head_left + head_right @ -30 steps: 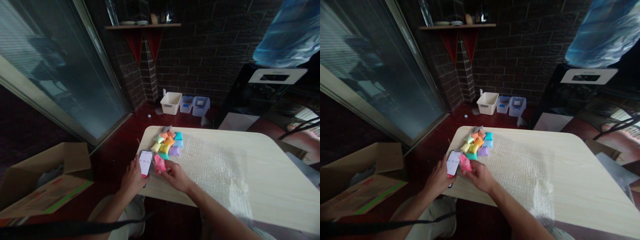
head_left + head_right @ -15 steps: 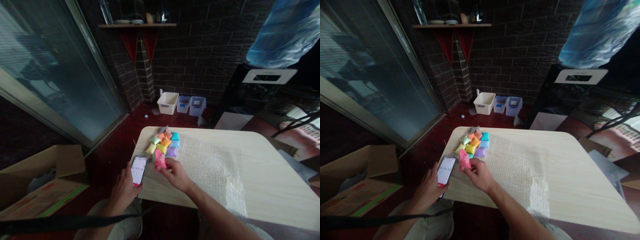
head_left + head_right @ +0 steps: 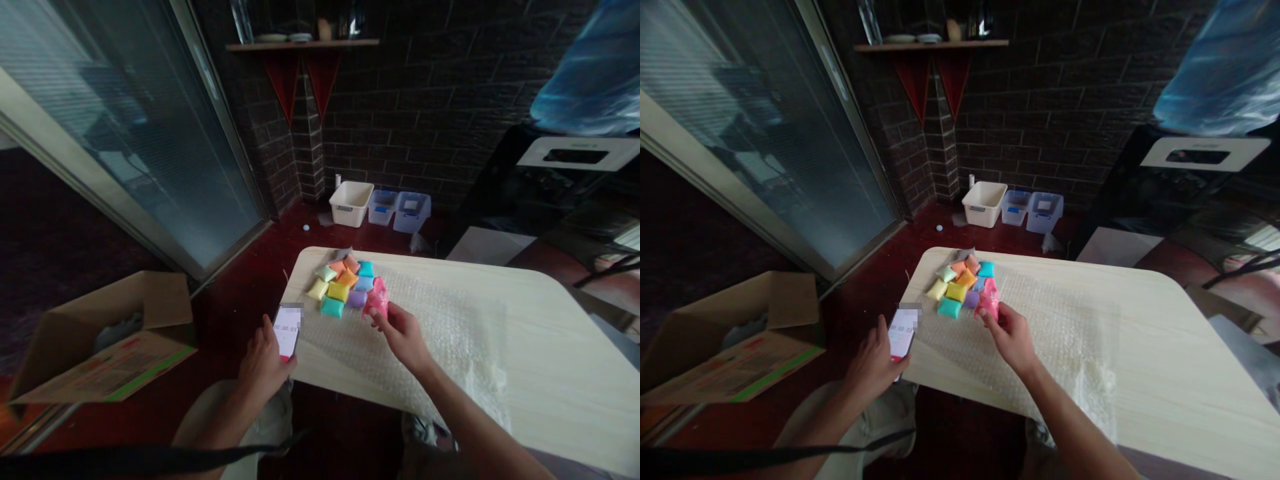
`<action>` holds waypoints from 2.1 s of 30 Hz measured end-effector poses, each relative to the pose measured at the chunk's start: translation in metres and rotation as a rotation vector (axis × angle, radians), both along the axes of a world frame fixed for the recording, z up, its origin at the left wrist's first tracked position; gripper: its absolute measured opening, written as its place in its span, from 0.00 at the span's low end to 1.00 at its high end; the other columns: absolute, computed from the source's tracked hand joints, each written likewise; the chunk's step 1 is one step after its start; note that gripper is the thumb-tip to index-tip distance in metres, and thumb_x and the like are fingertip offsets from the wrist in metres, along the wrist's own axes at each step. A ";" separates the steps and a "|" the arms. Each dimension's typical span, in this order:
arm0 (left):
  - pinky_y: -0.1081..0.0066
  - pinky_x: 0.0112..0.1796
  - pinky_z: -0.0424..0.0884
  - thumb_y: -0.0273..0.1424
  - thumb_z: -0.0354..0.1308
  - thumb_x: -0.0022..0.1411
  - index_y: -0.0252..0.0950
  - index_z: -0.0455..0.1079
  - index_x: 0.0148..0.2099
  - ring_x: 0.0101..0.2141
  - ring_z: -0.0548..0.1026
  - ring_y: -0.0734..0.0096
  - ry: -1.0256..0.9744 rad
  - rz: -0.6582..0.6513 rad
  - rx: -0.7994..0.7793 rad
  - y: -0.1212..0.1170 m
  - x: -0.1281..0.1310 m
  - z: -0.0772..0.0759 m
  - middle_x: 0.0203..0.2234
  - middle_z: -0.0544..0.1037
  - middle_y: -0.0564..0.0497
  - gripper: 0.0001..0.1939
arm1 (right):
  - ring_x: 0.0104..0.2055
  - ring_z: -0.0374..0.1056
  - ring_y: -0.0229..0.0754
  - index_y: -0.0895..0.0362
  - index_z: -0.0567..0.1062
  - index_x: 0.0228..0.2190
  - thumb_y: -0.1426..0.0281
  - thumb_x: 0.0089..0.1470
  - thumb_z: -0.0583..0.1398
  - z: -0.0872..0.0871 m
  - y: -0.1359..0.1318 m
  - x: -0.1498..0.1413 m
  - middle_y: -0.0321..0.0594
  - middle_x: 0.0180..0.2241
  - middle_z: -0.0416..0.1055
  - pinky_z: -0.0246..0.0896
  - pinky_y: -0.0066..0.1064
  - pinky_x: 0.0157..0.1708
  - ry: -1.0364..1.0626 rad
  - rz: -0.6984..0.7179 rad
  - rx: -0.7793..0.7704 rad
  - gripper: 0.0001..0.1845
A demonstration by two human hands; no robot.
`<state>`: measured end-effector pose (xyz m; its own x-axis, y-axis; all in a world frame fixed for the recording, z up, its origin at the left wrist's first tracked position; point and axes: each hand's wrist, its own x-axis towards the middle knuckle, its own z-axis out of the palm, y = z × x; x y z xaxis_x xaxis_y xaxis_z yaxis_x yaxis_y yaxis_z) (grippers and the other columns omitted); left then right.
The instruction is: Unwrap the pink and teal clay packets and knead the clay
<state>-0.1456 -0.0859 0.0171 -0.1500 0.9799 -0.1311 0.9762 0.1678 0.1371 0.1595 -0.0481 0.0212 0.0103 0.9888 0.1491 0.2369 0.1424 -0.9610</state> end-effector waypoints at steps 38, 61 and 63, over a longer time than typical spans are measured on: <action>0.52 0.48 0.71 0.56 0.59 0.57 0.10 0.42 0.72 0.51 0.75 0.32 -0.038 0.229 0.046 -0.011 -0.011 -0.006 0.53 0.70 0.21 0.62 | 0.29 0.72 0.44 0.59 0.78 0.33 0.49 0.62 0.62 0.012 -0.020 0.030 0.41 0.26 0.75 0.65 0.32 0.29 -0.008 -0.005 -0.039 0.24; 0.73 0.25 0.67 0.40 0.68 0.61 0.32 0.71 0.44 0.24 0.72 0.73 -1.912 -0.235 -0.412 0.035 0.133 0.013 0.29 0.76 0.50 0.18 | 0.24 0.72 0.38 0.61 0.80 0.32 0.48 0.59 0.64 0.018 -0.065 -0.010 0.44 0.26 0.80 0.64 0.27 0.24 0.108 0.149 -0.303 0.27; 0.73 0.25 0.67 0.40 0.68 0.62 0.32 0.71 0.45 0.24 0.71 0.74 -1.923 -0.250 -0.434 0.038 0.131 0.013 0.29 0.75 0.51 0.18 | 0.25 0.73 0.38 0.62 0.81 0.33 0.48 0.63 0.60 0.022 -0.063 -0.009 0.45 0.27 0.80 0.65 0.27 0.26 0.085 0.203 -0.303 0.28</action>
<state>-0.0148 -0.0476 0.0300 0.5651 0.8167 -0.1168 -0.3762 0.3811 0.8445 0.1500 -0.1112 0.0435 -0.1908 0.9711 -0.1433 0.1509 -0.1152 -0.9818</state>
